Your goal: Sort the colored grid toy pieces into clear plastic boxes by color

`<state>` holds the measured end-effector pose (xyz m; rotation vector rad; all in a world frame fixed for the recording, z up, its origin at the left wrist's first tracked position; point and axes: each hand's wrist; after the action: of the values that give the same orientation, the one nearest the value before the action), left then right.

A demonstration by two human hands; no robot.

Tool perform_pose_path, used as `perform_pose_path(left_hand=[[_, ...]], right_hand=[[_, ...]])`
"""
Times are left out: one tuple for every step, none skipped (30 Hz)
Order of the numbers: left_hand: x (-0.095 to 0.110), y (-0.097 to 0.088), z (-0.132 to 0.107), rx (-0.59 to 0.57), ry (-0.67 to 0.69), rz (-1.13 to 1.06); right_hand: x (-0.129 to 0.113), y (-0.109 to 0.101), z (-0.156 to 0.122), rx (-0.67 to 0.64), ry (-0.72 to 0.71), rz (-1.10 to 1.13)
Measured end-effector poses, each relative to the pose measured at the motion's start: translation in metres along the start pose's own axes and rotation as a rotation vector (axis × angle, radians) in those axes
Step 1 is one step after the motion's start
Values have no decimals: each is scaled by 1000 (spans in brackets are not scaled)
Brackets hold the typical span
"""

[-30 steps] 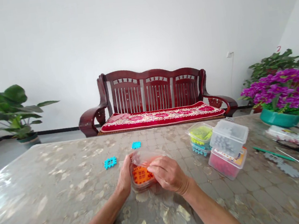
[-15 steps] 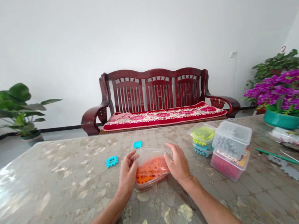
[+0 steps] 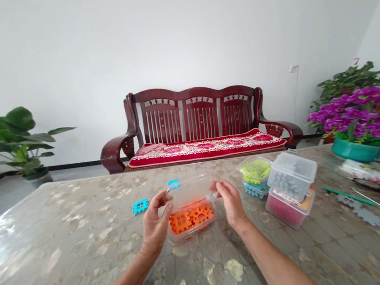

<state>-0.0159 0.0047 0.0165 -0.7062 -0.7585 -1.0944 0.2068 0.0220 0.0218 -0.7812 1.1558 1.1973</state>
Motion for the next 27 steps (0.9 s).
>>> perform_pose_path(left_hand=[[2,-2,-1,-1,67,42],[5,-4,-3,-16,146,88],[7,-5,-4,-48,232,140],[9,-7,-5,-95,317,198],[10,-9,-6,-145,392,262],[11,-10,-7,-191,449,333],[11,-11,-7,-226,484,406],[10,-12,-8,-250,498,477],[9,-13,-8,-262,496,540],[8,-13,-8,-271,489,586],[7,-14,-8,-285,482,612],[6,-14,-8,-308,482,618],[5,-15,-9,-339,491,603],[5,-15,-10,-373,508,570],[6,-15,-10,-401,529,526],[7,-15,-11,-422,548,478],[8,-15,-12,-435,562,428],[9,-15,-12,-441,569,377],[10,-14,-12,-441,564,330],[11,-14,-12,-435,553,289],[11,-14,-11,-427,535,256],[10,-14,-10,-418,512,236],[9,-15,-9,-409,488,226],[7,-15,-9,-404,466,226],[4,-16,-8,-403,451,232],[2,-17,-8,-405,443,241],[0,-18,-8,-407,441,250]], right_hand=[[-1,0,0,-11,0,45],[-2,0,0,-26,7,88],[-2,-1,1,-45,21,128],[-1,-2,1,-68,42,161],[-1,-3,2,-92,67,182],[0,-4,3,-117,93,188],[2,-5,3,-144,117,180],[3,-6,4,-174,139,157],[4,-6,4,-203,158,124],[6,-7,4,-230,173,86],[7,-7,4,-251,185,53],[8,-6,4,-264,193,29],[9,-6,3,-270,203,15],[9,-5,3,-268,213,11],[9,-4,3,-261,221,13],[9,-4,2,-249,227,16],[9,-3,3,-235,229,14],[9,-3,3,-221,228,7],[9,-4,4,-208,225,-5],[10,-4,4,-201,220,-21],[11,-5,5,-203,215,-38],[12,-6,5,-215,209,-52],[14,-6,6,-232,200,-60],[16,-6,6,-250,188,-63],[18,-6,5,-266,172,-67],[20,-5,5,-281,152,-78],[22,-4,4,-294,131,-103]])
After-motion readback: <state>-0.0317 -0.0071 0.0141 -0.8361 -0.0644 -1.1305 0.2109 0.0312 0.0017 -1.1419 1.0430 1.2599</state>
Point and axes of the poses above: each hand's wrist, its own z-axis towards the middle knuckle, its own y-axis out of the palm, x = y × z
